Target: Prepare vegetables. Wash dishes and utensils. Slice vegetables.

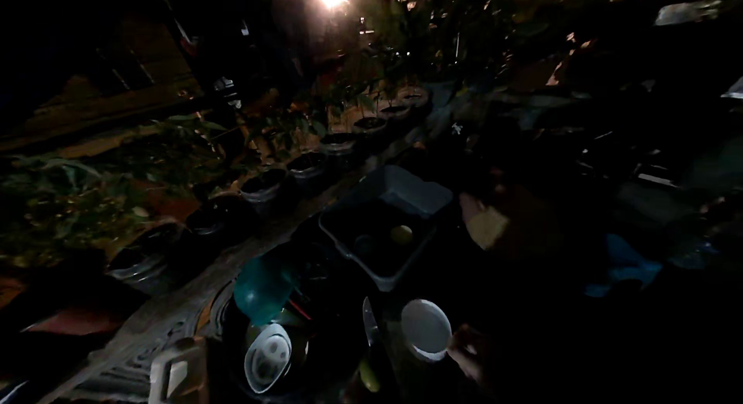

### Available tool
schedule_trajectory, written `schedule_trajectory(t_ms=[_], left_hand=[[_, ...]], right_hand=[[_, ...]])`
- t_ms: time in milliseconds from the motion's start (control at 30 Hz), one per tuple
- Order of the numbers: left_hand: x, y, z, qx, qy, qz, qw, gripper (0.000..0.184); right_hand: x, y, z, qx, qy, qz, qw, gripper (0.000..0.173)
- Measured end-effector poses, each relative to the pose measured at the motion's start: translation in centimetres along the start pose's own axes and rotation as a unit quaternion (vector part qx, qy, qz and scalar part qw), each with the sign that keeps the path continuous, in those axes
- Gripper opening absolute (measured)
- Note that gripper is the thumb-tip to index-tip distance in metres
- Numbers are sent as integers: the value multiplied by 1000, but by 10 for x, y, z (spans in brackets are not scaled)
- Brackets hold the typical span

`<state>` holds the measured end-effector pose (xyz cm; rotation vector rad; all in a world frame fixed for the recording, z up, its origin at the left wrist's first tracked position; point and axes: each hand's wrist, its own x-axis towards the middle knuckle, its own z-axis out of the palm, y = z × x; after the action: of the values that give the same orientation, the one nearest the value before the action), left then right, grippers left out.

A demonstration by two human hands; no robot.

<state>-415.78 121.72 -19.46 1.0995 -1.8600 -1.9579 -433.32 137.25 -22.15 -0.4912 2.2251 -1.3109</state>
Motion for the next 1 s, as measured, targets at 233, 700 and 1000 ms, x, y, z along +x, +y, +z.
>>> schedule_trajectory(t_ms=[233, 700, 1000], left_hand=[[116, 47, 17, -161, 21, 14, 987, 20], [358, 80, 80, -170, 71, -4, 983, 26], [475, 81, 157, -345, 150, -1, 926, 26]], right_hand=[[110, -4, -20, 69, 20, -10, 997, 15], [366, -90, -32, 127, 50, -20, 991, 22], [496, -157, -44, 129, -77, 43, 988, 22]])
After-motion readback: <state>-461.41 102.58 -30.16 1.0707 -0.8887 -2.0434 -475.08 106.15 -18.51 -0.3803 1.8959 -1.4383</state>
